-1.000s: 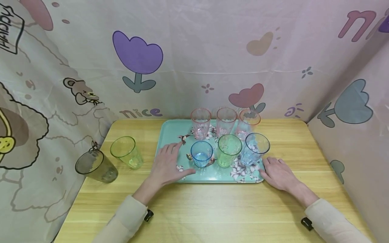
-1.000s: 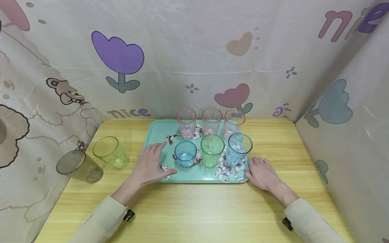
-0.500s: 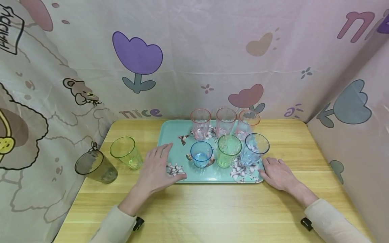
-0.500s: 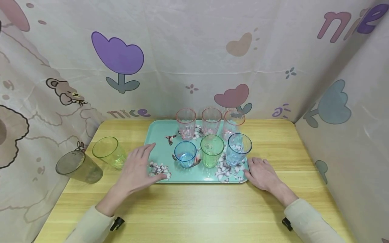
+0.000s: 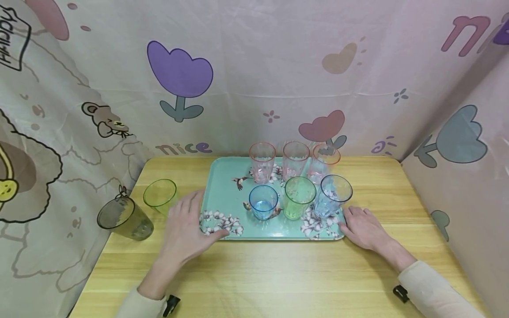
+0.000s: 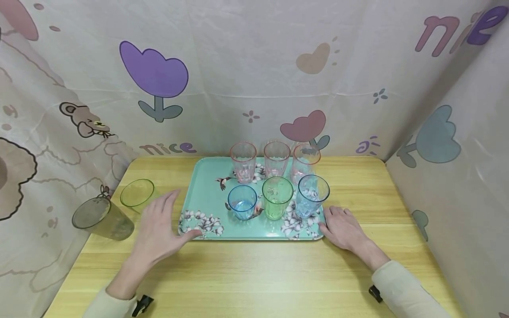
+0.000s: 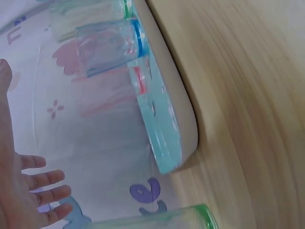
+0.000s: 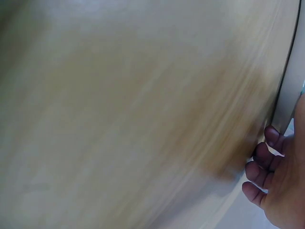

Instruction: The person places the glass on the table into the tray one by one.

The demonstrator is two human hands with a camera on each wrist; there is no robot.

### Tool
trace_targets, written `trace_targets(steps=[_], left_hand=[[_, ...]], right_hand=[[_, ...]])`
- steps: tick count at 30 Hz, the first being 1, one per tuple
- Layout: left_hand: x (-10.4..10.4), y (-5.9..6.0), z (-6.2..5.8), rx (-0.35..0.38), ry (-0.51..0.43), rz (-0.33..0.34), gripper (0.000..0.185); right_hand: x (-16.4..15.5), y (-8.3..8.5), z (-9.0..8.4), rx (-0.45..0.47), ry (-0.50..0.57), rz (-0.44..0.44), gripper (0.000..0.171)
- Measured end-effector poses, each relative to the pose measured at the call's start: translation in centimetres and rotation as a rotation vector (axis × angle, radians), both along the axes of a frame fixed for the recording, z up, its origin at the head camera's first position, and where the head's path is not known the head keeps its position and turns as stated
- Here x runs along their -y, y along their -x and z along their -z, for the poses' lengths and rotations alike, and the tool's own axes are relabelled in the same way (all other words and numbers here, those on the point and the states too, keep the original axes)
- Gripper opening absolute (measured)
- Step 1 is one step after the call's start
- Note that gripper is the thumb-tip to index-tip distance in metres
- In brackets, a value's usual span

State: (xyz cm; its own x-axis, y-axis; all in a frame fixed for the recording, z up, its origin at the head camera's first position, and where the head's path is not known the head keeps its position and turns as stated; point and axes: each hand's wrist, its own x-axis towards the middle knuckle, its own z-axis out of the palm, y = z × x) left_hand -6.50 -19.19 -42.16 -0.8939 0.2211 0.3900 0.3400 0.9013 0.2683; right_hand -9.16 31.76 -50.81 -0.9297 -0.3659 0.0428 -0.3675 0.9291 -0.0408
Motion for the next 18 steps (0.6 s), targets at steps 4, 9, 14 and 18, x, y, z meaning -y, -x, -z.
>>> trace_targets(steps=[4,9,14,18], left_hand=[[1.1,-0.6,0.0,-0.076,-0.01,-0.043,0.129],[2.5,-1.4,-0.6,-0.13,-0.03,-0.12,0.136],[4.1,-1.9,-1.4,-0.236,-0.075,-0.172,0.137],[5.6,-2.1,-1.9,-0.34,-0.073,-0.211,0.139]], right_hand=[[0.1,0.0,-0.1,0.002,0.005,-0.003,0.038],[0.0,0.0,-0.1,0.001,0.004,-0.001,0.035],[0.0,0.0,0.0,0.007,-0.001,0.002,0.037],[0.0,0.0,-0.1,0.007,-0.002,0.006,0.037]])
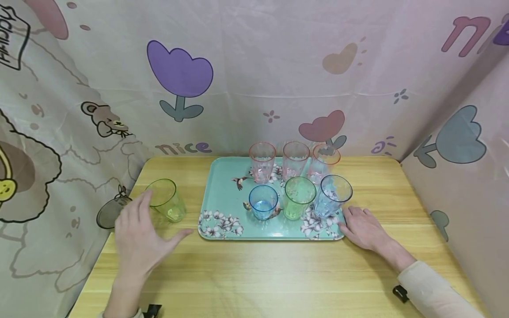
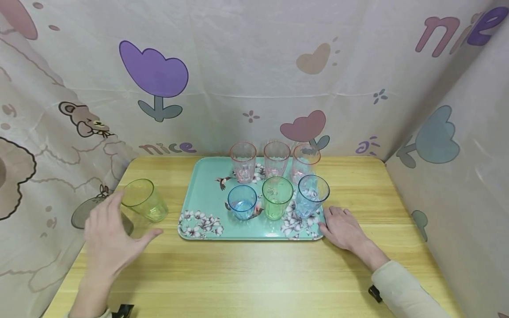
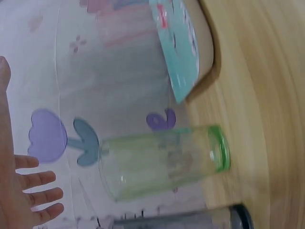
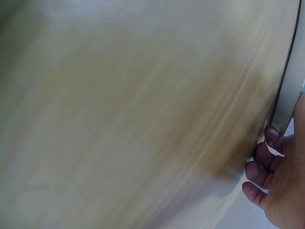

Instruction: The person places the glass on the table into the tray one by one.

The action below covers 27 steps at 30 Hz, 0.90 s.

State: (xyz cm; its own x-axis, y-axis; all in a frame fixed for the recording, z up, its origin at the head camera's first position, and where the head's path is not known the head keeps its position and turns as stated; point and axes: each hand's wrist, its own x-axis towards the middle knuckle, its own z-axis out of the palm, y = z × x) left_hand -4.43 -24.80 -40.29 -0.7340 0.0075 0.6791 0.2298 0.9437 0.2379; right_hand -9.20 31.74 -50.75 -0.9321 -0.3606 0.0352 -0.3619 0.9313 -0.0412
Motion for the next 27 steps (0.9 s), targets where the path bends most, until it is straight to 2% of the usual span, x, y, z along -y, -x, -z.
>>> trace_targets(steps=[2,7,15,24,27], left_hand=[[0.8,0.1,-0.1,-0.061,-0.004,-0.025,0.14],[2.9,0.5,0.1,-0.14,-0.042,-0.085,0.142],[5.9,0.1,0.9,-0.065,-0.005,-0.233,0.144],[8.3,0.2,2.3,0.028,-0.065,-0.365,0.15],[8.8,0.2,3.0,-0.008,-0.051,-0.395,0.15]], right_hand=[[0.0,0.0,0.0,-0.001,0.0,0.0,0.038],[0.0,-0.1,0.0,0.0,0.0,0.001,0.043],[0.0,0.0,0.1,0.009,0.005,0.007,0.049],[-0.1,0.0,0.2,0.0,0.003,0.003,0.045],[-0.1,0.0,0.3,0.004,0.003,0.005,0.044]])
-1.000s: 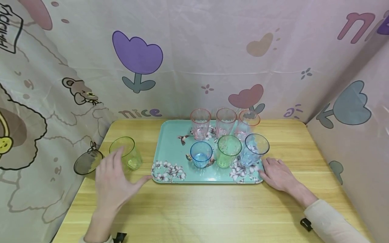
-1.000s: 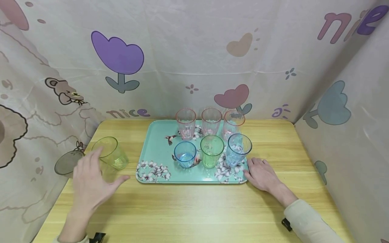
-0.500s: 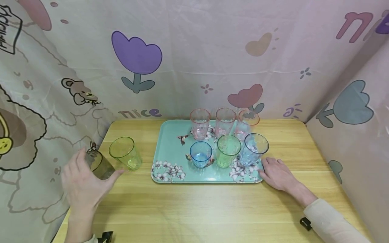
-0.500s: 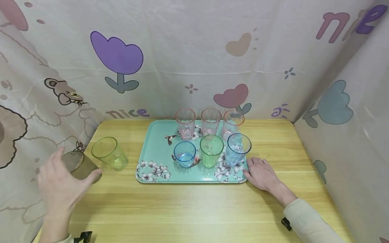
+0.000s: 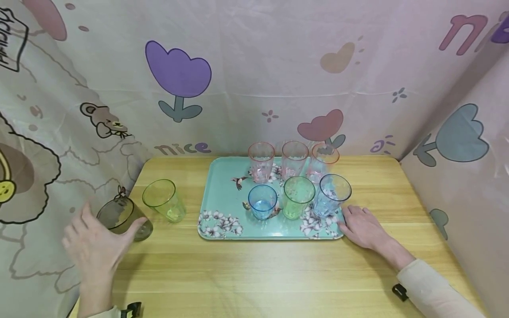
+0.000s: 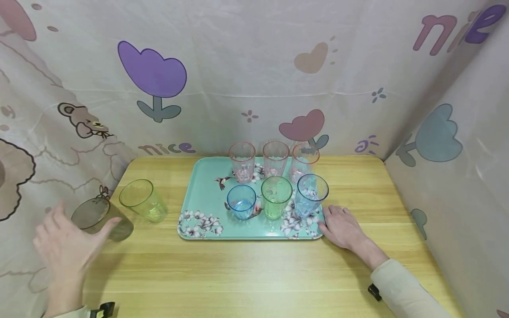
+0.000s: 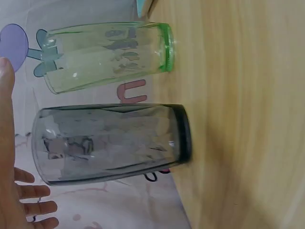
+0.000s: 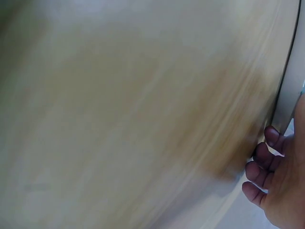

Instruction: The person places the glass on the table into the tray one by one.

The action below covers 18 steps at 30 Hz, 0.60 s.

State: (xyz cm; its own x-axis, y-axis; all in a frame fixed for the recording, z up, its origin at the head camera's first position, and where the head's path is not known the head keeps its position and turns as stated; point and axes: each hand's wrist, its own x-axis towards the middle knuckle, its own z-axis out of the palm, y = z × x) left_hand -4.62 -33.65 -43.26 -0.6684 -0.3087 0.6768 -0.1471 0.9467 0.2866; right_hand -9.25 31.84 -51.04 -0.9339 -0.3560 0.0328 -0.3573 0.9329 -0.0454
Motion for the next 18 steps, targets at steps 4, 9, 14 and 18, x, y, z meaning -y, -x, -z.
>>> trace_targets(steps=[4,9,14,18], left_hand=[[0.3,-0.1,1.0,-0.071,0.009,-0.046,0.149],[0.4,-0.6,1.7,-0.035,-0.053,-0.089,0.148],[0.6,-0.7,1.7,0.229,-0.209,-0.171,0.14],[0.8,-0.6,1.8,0.384,-0.251,-0.22,0.138]], right_hand=[[0.0,0.0,0.0,0.005,0.0,0.003,0.044],[0.0,0.0,-0.1,0.011,0.001,0.006,0.043],[0.1,-0.1,-0.2,0.014,0.0,0.004,0.045],[0.1,-0.1,-0.2,0.016,0.002,0.003,0.048]])
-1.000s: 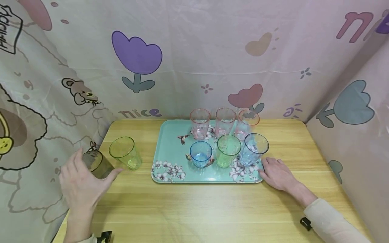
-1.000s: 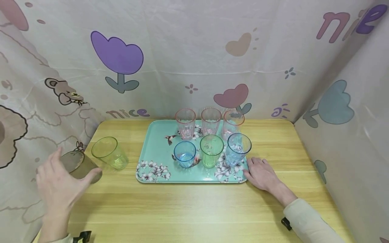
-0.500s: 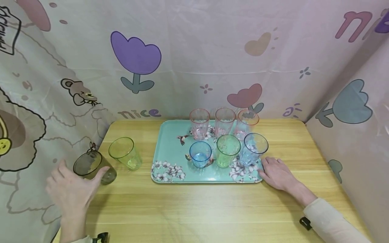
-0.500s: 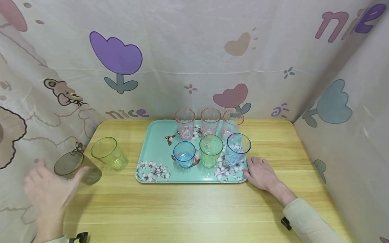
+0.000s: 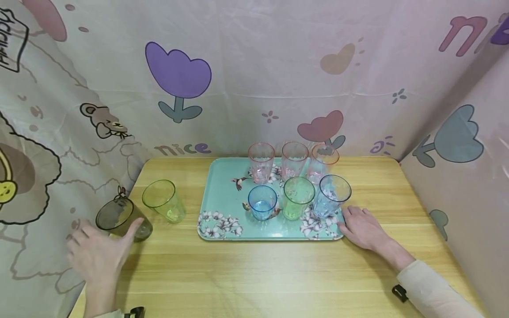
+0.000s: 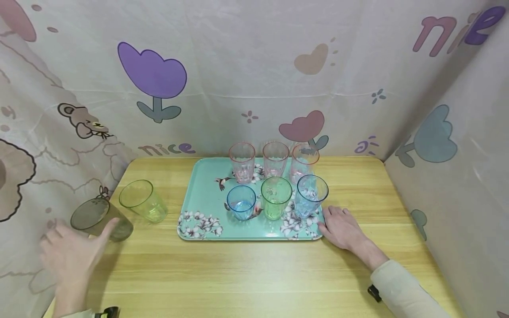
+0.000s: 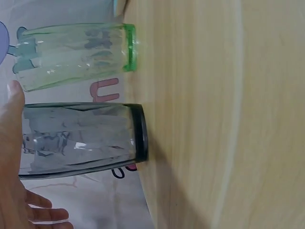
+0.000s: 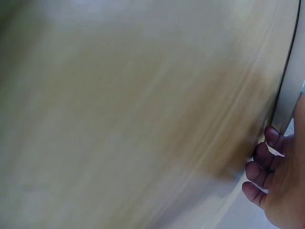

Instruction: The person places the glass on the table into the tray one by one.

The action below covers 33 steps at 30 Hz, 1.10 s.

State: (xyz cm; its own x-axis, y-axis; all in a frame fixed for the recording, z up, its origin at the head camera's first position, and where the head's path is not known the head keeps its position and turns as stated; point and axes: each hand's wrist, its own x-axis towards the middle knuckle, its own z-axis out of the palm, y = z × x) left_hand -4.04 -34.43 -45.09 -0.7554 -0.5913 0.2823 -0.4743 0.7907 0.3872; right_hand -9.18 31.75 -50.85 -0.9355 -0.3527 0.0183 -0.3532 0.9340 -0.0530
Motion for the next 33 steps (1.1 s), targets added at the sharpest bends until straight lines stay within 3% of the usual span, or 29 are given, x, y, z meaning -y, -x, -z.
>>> trace_targets(steps=[7,13,25,33], left_hand=[[0.4,0.5,0.2,0.103,0.005,0.003,0.134],[0.6,0.6,0.4,0.147,-0.027,0.007,0.134],[0.6,0.6,0.6,0.132,-0.015,0.042,0.132],[0.4,0.7,1.1,0.019,0.016,0.087,0.121]], right_hand=[[0.0,-0.1,0.1,-0.012,0.001,0.003,0.047],[0.0,-0.1,0.1,-0.009,0.005,0.009,0.047],[0.1,0.0,0.0,-0.013,0.004,-0.001,0.043],[0.1,0.0,0.1,-0.03,-0.001,-0.011,0.039]])
